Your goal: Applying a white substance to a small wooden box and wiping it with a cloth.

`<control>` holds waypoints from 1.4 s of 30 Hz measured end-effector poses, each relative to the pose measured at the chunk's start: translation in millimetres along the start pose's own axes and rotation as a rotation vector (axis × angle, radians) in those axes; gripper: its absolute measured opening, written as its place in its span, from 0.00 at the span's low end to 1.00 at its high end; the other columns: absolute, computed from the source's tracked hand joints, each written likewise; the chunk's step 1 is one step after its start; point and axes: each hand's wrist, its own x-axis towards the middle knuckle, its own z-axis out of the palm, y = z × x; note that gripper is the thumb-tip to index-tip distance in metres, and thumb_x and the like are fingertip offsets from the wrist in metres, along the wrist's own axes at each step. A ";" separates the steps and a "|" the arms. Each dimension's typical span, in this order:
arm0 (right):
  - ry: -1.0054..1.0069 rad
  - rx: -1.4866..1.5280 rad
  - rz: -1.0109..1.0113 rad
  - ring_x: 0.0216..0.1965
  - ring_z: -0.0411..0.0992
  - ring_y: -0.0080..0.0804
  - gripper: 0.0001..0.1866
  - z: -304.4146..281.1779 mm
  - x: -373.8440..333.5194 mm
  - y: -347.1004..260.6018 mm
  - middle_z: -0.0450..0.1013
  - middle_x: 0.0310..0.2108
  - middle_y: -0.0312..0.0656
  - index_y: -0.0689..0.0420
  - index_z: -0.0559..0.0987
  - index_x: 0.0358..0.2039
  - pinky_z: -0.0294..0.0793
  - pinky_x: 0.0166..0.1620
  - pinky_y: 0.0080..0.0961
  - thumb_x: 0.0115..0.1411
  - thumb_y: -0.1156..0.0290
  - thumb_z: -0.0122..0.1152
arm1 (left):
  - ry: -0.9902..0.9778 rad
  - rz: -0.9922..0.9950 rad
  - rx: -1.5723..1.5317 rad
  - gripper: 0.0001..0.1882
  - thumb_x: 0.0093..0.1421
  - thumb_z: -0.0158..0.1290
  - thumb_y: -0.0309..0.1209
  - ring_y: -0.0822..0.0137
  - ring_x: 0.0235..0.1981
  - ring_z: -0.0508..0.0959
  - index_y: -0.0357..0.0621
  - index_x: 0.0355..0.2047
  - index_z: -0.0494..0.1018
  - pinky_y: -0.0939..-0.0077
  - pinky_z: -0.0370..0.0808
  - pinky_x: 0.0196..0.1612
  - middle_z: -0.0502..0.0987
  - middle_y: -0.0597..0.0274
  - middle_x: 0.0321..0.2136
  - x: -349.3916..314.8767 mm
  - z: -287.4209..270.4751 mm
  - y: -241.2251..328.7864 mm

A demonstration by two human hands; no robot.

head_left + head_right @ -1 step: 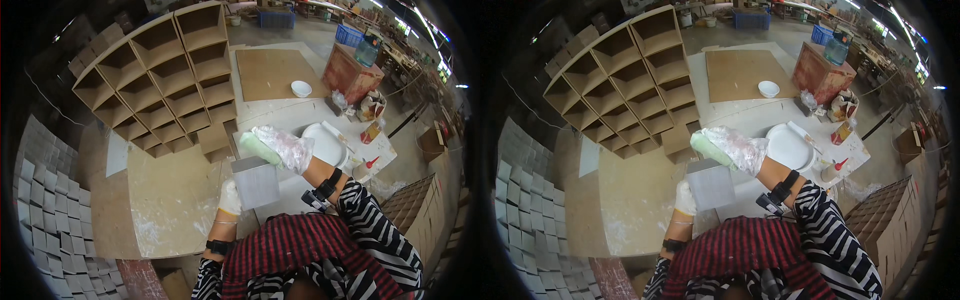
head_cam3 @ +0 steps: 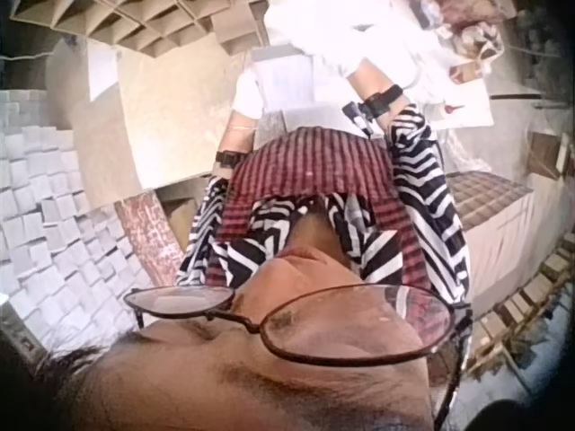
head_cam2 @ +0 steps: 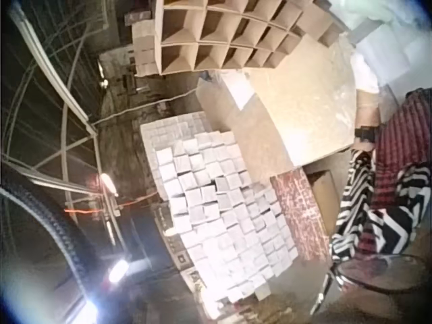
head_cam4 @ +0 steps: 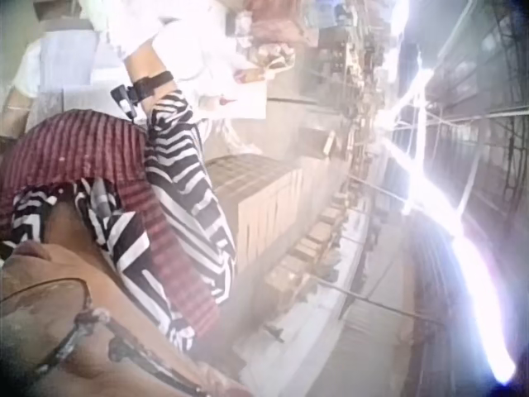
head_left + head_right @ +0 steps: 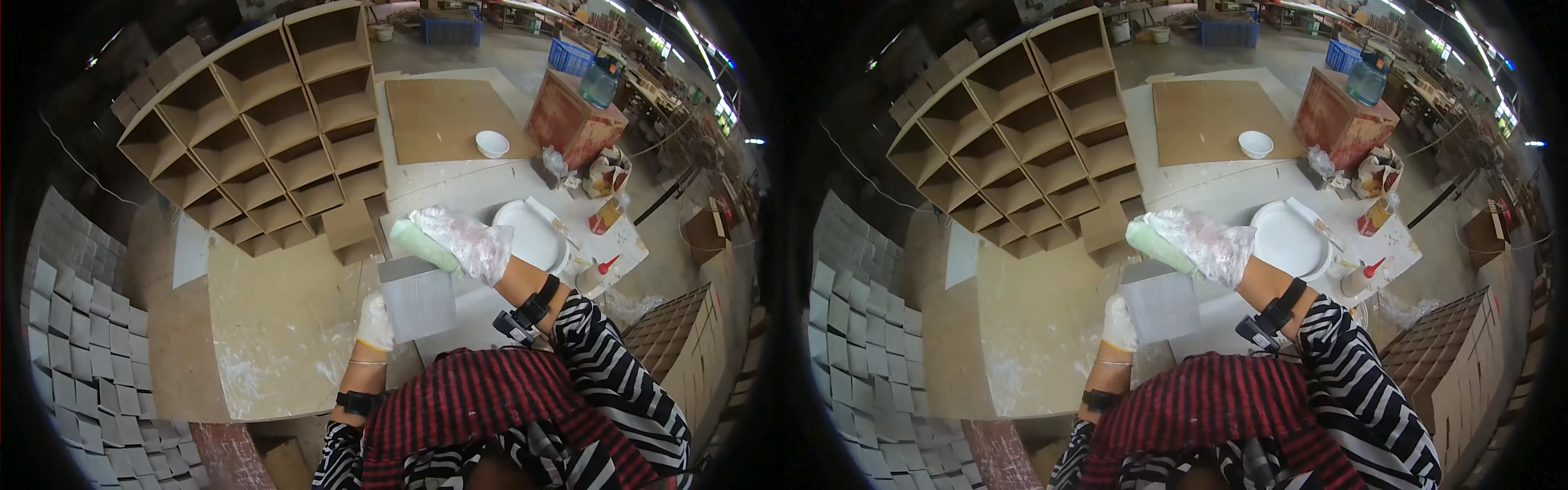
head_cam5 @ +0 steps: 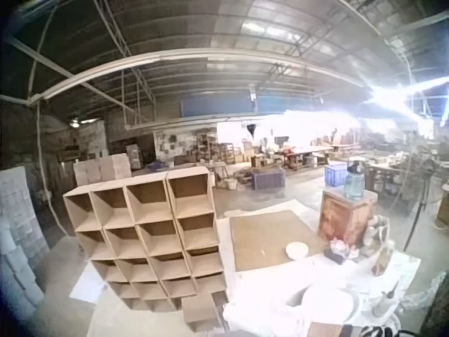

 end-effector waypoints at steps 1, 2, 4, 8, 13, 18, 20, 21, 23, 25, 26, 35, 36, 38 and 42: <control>0.017 -0.142 -0.249 0.45 0.71 0.43 0.15 2.2 -5.7 -3.6 0.73 0.43 0.47 0.59 0.73 0.47 0.70 0.50 0.32 0.60 0.69 0.53 | 0.005 -0.001 -0.003 0.17 0.65 0.42 0.32 0.62 0.40 0.80 0.34 0.46 0.73 0.69 0.78 0.44 0.79 0.54 0.40 0.3 -3.4 -1.4; 0.033 -0.284 -0.499 0.41 0.73 0.36 0.11 3.6 -8.5 -4.7 0.74 0.39 0.44 0.58 0.75 0.43 0.72 0.45 0.29 0.62 0.68 0.52 | -0.004 -0.007 -0.030 0.18 0.66 0.42 0.33 0.62 0.42 0.79 0.34 0.47 0.73 0.68 0.78 0.45 0.78 0.53 0.42 0.6 -6.1 -2.6; 0.183 -0.520 -0.658 0.43 0.73 0.39 0.13 -1.2 0.9 16.9 0.75 0.41 0.45 0.58 0.75 0.44 0.72 0.48 0.30 0.62 0.68 0.51 | -0.020 -0.021 -0.051 0.18 0.66 0.42 0.34 0.61 0.43 0.79 0.34 0.48 0.72 0.67 0.77 0.47 0.78 0.52 0.43 3.8 -4.2 -4.5; 0.342 -0.550 -0.691 0.49 0.71 0.44 0.20 -11.7 -2.1 30.4 0.73 0.47 0.47 0.58 0.74 0.50 0.70 0.53 0.34 0.55 0.73 0.55 | 0.011 0.016 -0.125 0.20 0.66 0.40 0.35 0.59 0.48 0.76 0.36 0.52 0.70 0.65 0.75 0.52 0.75 0.53 0.48 5.9 7.9 1.3; 0.258 -0.826 -0.794 0.46 0.74 0.44 0.15 -8.9 -2.8 19.6 0.76 0.45 0.47 0.57 0.78 0.46 0.74 0.53 0.33 0.58 0.72 0.52 | -0.040 -0.036 -0.250 0.22 0.67 0.41 0.41 0.57 0.49 0.75 0.39 0.53 0.69 0.63 0.74 0.53 0.75 0.55 0.49 12.5 -3.4 0.1; 0.229 -0.950 -0.928 0.42 0.75 0.38 0.17 -7.6 -7.1 14.1 0.76 0.43 0.42 0.57 0.76 0.48 0.74 0.49 0.31 0.57 0.74 0.55 | 0.199 0.004 -0.001 0.26 0.64 0.48 0.48 0.56 0.50 0.74 0.41 0.53 0.69 0.62 0.72 0.54 0.75 0.55 0.49 6.2 47.1 8.0; 0.101 -0.637 -0.538 0.43 0.74 0.36 0.15 4.5 -4.4 21.1 0.76 0.43 0.43 0.58 0.77 0.46 0.74 0.48 0.28 0.57 0.74 0.55 | 0.161 0.011 -0.032 0.26 0.63 0.48 0.48 0.56 0.50 0.74 0.40 0.54 0.69 0.61 0.71 0.55 0.75 0.54 0.49 8.1 49.2 8.8; 0.100 -0.638 -0.536 0.43 0.74 0.36 0.15 6.1 -7.7 19.6 0.76 0.43 0.43 0.58 0.77 0.46 0.74 0.48 0.28 0.57 0.74 0.55 | 0.120 0.024 -0.060 0.27 0.63 0.49 0.48 0.55 0.51 0.74 0.40 0.54 0.69 0.61 0.70 0.56 0.74 0.53 0.50 8.7 53.8 11.2; 0.008 -0.722 -0.658 0.44 0.74 0.31 0.14 8.7 -16.2 15.6 0.76 0.43 0.42 0.59 0.77 0.46 0.72 0.48 0.24 0.58 0.74 0.56 | 0.058 0.015 -0.124 0.27 0.64 0.48 0.49 0.56 0.49 0.75 0.41 0.54 0.69 0.61 0.72 0.55 0.75 0.54 0.49 10.8 68.8 16.6; 0.017 -0.793 -0.706 0.44 0.74 0.29 0.13 17.7 -20.5 20.6 0.76 0.43 0.40 0.59 0.78 0.45 0.72 0.47 0.24 0.58 0.74 0.57 | 0.006 0.015 -0.188 0.27 0.64 0.47 0.50 0.57 0.47 0.76 0.42 0.54 0.69 0.61 0.74 0.53 0.75 0.55 0.48 8.6 70.5 18.0; 0.033 -0.870 -0.751 0.43 0.74 0.27 0.12 22.3 -22.8 24.3 0.77 0.42 0.39 0.59 0.79 0.43 0.73 0.46 0.25 0.58 0.75 0.57 | 0.016 0.013 -0.216 0.27 0.64 0.47 0.50 0.56 0.47 0.76 0.43 0.54 0.69 0.60 0.74 0.52 0.75 0.54 0.48 9.4 66.1 17.7; 0.084 -0.702 -0.891 0.46 0.75 0.32 0.15 -3.7 -10.5 9.1 0.76 0.46 0.44 0.56 0.77 0.48 0.75 0.50 0.28 0.60 0.74 0.55 | -0.004 0.030 -0.186 0.25 0.65 0.46 0.47 0.57 0.48 0.75 0.42 0.54 0.69 0.61 0.73 0.53 0.75 0.54 0.49 6.7 47.6 21.9; -0.007 -0.497 -0.693 0.48 0.74 0.32 0.19 -5.8 -8.2 3.7 0.75 0.47 0.44 0.54 0.74 0.54 0.73 0.53 0.29 0.62 0.71 0.50 | 0.003 0.049 -0.109 0.26 0.66 0.45 0.48 0.57 0.52 0.74 0.40 0.55 0.68 0.62 0.70 0.57 0.73 0.54 0.52 9.2 51.4 22.5; -0.035 -0.450 -0.648 0.46 0.74 0.32 0.16 1.5 -4.4 6.0 0.76 0.45 0.43 0.53 0.76 0.50 0.73 0.50 0.27 0.62 0.70 0.51 | 0.053 0.097 -0.042 0.26 0.66 0.45 0.48 0.56 0.51 0.74 0.40 0.55 0.68 0.62 0.71 0.56 0.74 0.53 0.51 8.8 76.3 22.6; -0.186 -0.542 -0.615 0.48 0.73 0.31 0.16 27.8 -26.3 1.3 0.75 0.46 0.46 0.57 0.74 0.51 0.72 0.54 0.27 0.63 0.70 0.51 | -0.422 0.007 -0.375 0.26 0.67 0.44 0.47 0.55 0.51 0.74 0.40 0.55 0.68 0.61 0.72 0.55 0.74 0.51 0.51 33.5 -6.2 15.0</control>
